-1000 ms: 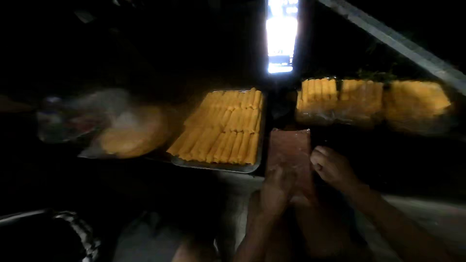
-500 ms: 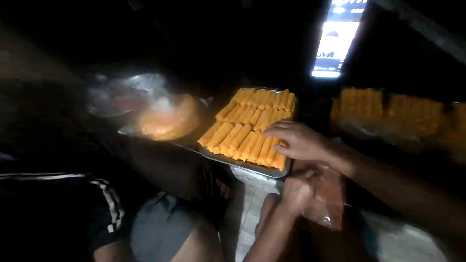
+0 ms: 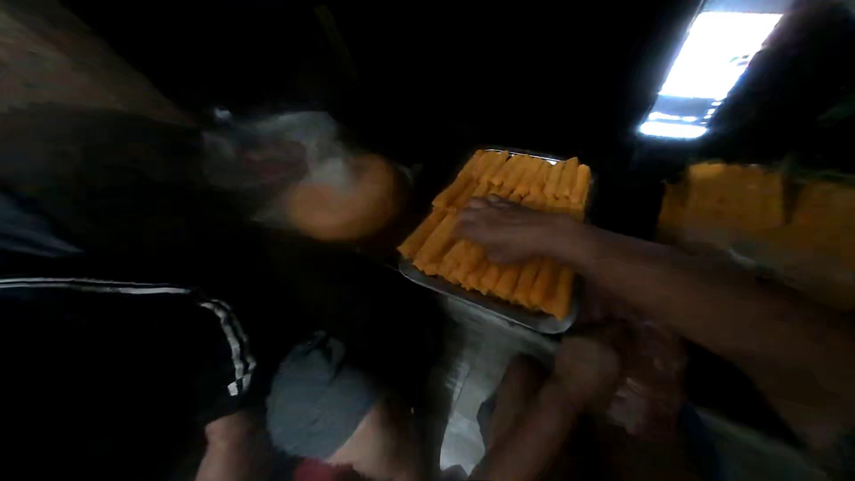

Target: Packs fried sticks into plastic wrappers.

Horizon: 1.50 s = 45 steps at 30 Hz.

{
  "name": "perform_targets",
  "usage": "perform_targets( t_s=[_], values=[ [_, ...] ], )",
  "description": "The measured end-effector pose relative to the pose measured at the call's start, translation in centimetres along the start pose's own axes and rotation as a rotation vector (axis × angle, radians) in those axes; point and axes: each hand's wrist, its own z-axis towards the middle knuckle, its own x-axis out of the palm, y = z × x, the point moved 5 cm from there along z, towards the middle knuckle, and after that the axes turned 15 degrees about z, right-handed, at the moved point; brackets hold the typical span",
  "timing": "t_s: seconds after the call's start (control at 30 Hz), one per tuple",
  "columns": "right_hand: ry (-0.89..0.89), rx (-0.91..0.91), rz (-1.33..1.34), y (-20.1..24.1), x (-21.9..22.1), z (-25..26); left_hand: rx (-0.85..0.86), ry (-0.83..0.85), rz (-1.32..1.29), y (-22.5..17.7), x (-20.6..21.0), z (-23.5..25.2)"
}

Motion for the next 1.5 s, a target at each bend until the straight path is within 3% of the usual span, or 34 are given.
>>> perform_targets(
  t_s=[0.2, 0.37, 0.63, 0.73, 0.83, 0.97, 1.0, 1.1, 1.17, 1.27, 1.3, 1.4, 1.43, 1.5],
  values=[
    [0.009, -0.037, 0.048, -0.4, -0.6, 0.5, 0.013, -0.038, 0.006, -0.1, -0.2, 0.1],
    [-0.097, -0.114, 0.12, -0.1, -0.9, 2.7, 0.026, -0.089, 0.011, 0.1, 0.2, 0.0],
    [-0.059, -0.161, 0.058, 0.2, 0.4, 4.7, -0.07, 0.131, -0.093, 0.3, -0.2, -0.1],
    [-0.118, -0.218, 0.047, 0.1, 0.5, 4.4, -0.054, 0.085, -0.116, 0.3, 0.1, -0.2],
    [-0.146, -0.217, 0.052, -0.3, 0.6, 4.3, -0.097, 0.168, -0.182, 0.5, -0.4, -0.3],
    [-0.123, -0.155, 0.092, -0.5, -0.4, 4.4, -0.056, 0.051, -0.242, 0.6, -0.3, -0.5],
    [-0.127, -0.13, 0.096, -0.7, -1.2, 4.6, -0.064, 0.089, -0.221, 0.6, -0.1, -0.4],
    [-0.238, -0.103, 0.15, -2.4, -4.5, 5.2, -0.176, 0.568, -0.238, 0.7, -0.4, 0.6],
    [-0.302, -0.083, 0.182, -3.7, -6.4, 5.7, -0.163, 0.503, -0.248, 0.6, -0.6, 0.5],
    [-0.233, 0.0, 0.174, -5.4, -7.0, 7.0, -0.045, 0.107, -0.123, 0.5, 0.8, -0.4],
    [-0.198, 0.033, 0.158, -5.9, -6.6, 7.4, -0.049, 0.14, -0.102, 0.5, 1.1, -0.3],
    [-0.116, 0.143, 0.158, -6.0, -5.6, 7.5, -0.14, 0.464, -0.245, 0.5, -0.9, 0.8],
    [-0.119, 0.16, 0.163, -5.9, -5.5, 7.4, -0.126, 0.425, -0.262, 0.5, -1.1, 0.8],
    [-0.153, 0.128, 0.149, -6.3, -5.1, 7.3, -0.068, 0.137, -0.243, 0.4, -0.7, 0.2]
  ],
)
